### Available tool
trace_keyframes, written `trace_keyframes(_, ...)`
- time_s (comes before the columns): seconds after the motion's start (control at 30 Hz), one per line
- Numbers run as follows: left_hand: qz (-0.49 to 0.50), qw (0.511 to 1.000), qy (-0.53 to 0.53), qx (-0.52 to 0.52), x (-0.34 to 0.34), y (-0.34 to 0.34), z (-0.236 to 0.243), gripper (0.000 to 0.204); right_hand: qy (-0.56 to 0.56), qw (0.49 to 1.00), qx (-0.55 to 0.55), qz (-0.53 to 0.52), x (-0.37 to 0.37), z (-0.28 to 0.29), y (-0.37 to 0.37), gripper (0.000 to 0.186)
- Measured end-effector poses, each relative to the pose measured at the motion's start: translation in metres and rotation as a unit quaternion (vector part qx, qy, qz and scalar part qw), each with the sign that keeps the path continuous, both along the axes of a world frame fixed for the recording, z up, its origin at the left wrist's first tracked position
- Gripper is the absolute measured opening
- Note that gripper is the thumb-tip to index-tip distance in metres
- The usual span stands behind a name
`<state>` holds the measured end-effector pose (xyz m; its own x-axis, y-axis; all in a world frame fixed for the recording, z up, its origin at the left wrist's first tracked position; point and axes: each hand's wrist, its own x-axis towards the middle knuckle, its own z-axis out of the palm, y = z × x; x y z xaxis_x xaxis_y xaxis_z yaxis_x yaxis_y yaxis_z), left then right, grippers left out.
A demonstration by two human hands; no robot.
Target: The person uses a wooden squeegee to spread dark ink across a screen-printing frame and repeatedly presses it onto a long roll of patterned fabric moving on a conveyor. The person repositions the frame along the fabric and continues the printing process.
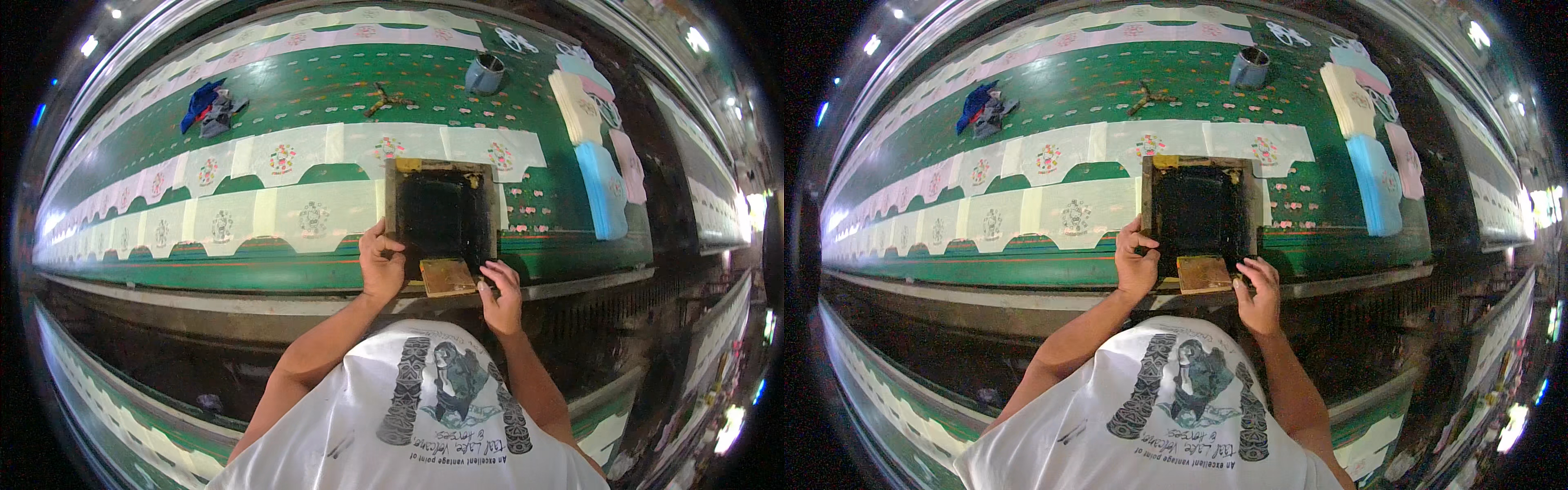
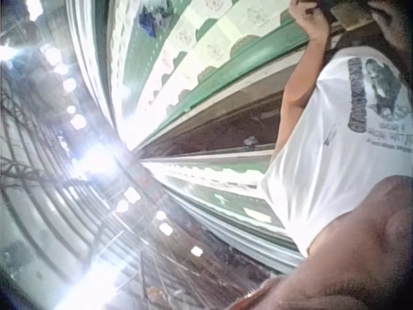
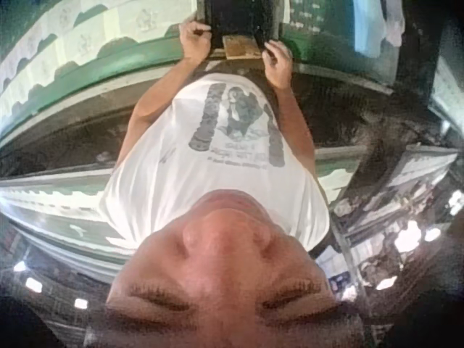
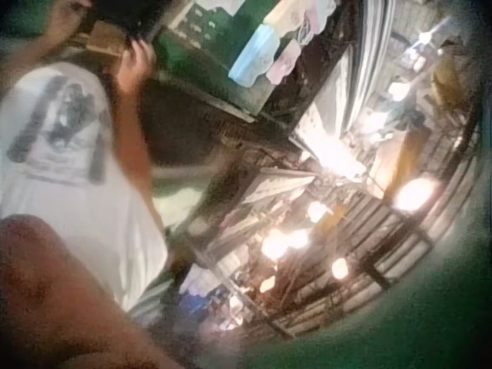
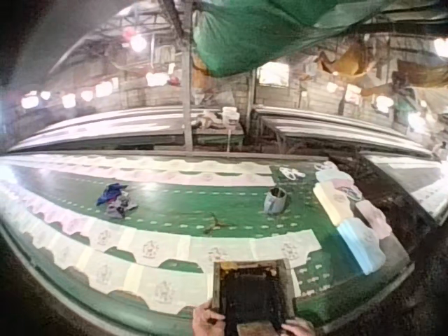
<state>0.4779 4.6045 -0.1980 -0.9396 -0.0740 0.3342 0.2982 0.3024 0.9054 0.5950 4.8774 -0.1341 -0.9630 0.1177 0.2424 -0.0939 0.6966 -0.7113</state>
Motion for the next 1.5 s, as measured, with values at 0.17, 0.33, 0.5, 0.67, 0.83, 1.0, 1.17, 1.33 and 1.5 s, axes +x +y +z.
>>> trace_keyframes(0.17,0.008,1.000,-0.013,-0.001,0.000,0.012,0.002,0.028,0.023,0.986,0.104,0.126,-0.011,0.013,-0.002,0.036)
trace_keyframes(0.33,0.008,0.999,-0.039,0.010,0.000,0.020,0.002,0.028,0.020,0.956,0.192,0.219,-0.032,0.029,-0.019,0.043)
trace_keyframes(0.5,0.019,0.998,-0.058,0.009,-0.001,0.022,-0.002,0.028,-0.015,0.935,0.214,0.282,-0.053,0.039,-0.011,0.043)
trace_keyframes(0.67,0.004,0.998,-0.068,0.002,-0.002,0.020,-0.004,0.026,-0.150,0.912,0.167,0.343,-0.103,0.069,0.008,0.038)
trace_keyframes(0.83,0.001,0.992,-0.093,0.089,-0.005,0.015,-0.022,0.020,-0.144,0.910,0.161,0.355,-0.173,0.069,0.015,0.035)
trace_keyframes(1.0,-0.023,0.989,-0.133,0.061,-0.008,0.009,-0.002,0.017,-0.085,0.940,0.169,0.282,-0.232,0.036,0.019,0.039)
trace_keyframes(1.17,-0.017,0.992,-0.121,0.034,-0.012,0.004,-0.008,0.017,-0.046,0.955,0.148,0.253,-0.242,0.025,0.012,0.044)
trace_keyframes(1.33,-0.032,0.990,-0.137,0.032,-0.011,0.003,0.001,0.020,-0.038,0.946,0.193,0.257,-0.206,0.017,0.007,0.047)
trace_keyframes(1.5,-0.043,0.985,-0.153,0.064,-0.012,0.004,0.002,0.023,-0.030,0.941,0.213,0.261,-0.147,0.020,-0.001,0.046)
